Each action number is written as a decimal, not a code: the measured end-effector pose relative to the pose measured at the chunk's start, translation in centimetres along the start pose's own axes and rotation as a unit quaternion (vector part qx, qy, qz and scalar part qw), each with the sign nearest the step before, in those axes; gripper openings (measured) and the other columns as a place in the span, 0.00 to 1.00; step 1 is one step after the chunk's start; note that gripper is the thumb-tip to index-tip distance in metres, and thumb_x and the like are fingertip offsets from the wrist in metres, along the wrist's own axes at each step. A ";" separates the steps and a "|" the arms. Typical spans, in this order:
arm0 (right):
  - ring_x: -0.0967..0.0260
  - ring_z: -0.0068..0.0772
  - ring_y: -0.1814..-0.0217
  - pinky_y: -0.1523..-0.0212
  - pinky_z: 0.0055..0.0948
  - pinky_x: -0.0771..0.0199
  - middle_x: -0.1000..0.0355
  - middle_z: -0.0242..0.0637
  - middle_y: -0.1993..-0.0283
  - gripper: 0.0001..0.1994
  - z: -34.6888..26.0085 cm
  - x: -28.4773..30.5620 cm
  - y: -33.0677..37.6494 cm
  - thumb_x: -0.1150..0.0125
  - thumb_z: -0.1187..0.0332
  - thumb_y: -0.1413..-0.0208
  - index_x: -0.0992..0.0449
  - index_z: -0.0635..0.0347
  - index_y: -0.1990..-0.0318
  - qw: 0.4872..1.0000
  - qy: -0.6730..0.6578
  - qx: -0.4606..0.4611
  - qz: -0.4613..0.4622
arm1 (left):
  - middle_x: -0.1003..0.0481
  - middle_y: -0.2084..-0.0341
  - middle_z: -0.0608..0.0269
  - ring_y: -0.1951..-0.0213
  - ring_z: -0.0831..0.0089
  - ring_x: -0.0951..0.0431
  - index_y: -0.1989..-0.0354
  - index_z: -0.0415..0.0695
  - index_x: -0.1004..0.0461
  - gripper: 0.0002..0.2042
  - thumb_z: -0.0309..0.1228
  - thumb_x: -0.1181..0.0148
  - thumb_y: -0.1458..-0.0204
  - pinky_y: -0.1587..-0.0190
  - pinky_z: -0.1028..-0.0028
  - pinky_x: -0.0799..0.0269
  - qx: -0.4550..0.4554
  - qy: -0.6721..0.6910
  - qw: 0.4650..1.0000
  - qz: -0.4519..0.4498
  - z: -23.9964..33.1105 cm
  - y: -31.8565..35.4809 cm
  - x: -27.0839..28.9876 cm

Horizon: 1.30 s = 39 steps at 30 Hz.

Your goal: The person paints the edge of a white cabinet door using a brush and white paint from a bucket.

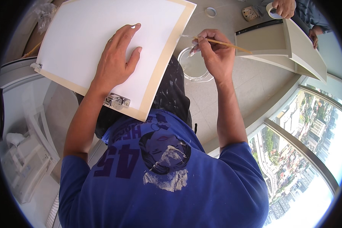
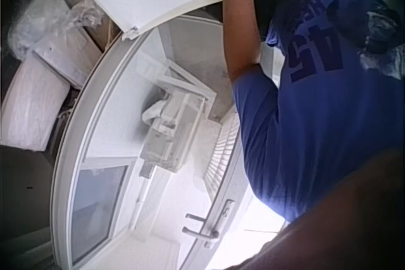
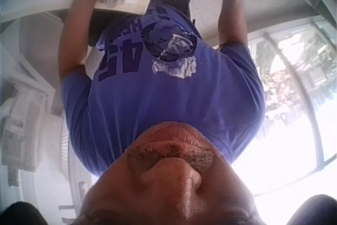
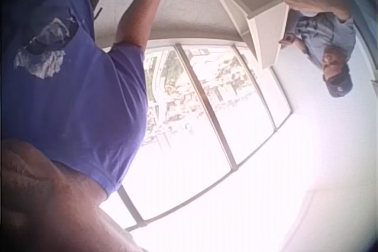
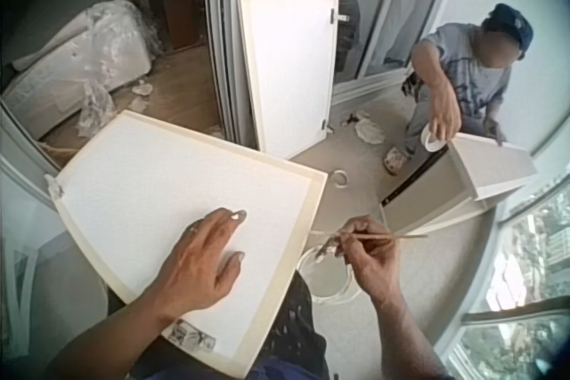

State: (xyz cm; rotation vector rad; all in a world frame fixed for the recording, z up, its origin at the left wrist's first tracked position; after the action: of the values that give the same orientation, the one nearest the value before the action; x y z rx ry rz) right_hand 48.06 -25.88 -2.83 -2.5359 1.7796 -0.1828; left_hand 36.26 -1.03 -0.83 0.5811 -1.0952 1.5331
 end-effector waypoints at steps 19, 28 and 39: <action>0.19 0.28 0.61 0.59 0.28 0.15 0.18 0.44 0.61 0.06 0.2 0.3 -0.8 0.39 0.78 0.34 0.20 0.72 0.54 0.999 0.027 0.023 0.022 | 0.29 0.33 0.42 0.34 0.45 0.25 0.25 0.46 0.34 0.29 0.32 0.38 0.35 0.28 0.49 0.31 0.000 -0.015 1.000 0.004 0.0 0.0 -0.1; 0.19 0.27 0.64 0.61 0.29 0.15 0.18 0.45 0.62 0.06 -0.2 -0.2 -0.4 0.40 0.78 0.34 0.20 0.73 0.55 1.000 0.022 -0.001 0.001 | 0.29 0.33 0.42 0.33 0.44 0.26 0.25 0.46 0.34 0.29 0.32 0.38 0.35 0.28 0.50 0.31 0.003 -0.014 1.000 0.001 0.0 0.0 -0.1; 0.20 0.24 0.62 0.61 0.26 0.17 0.17 0.43 0.62 0.05 0.1 0.3 -1.2 0.39 0.79 0.35 0.20 0.71 0.55 0.998 0.042 0.036 0.042 | 0.29 0.34 0.41 0.34 0.43 0.25 0.25 0.46 0.34 0.29 0.32 0.38 0.35 0.29 0.49 0.31 -0.001 -0.011 1.000 0.001 -0.1 0.0 -0.2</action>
State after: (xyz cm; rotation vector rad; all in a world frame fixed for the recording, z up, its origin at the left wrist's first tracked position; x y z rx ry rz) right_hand 49.32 -25.71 -2.78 -2.4342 1.8673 -0.3475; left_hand 36.34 -1.05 -1.00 0.5977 -1.1148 1.5306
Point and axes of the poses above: each hand's wrist, its own y-axis away from the middle knuckle, its own x-axis out of the back of the hand, z = x × y, the point moved 8 cm from there along -y, towards the middle knuckle
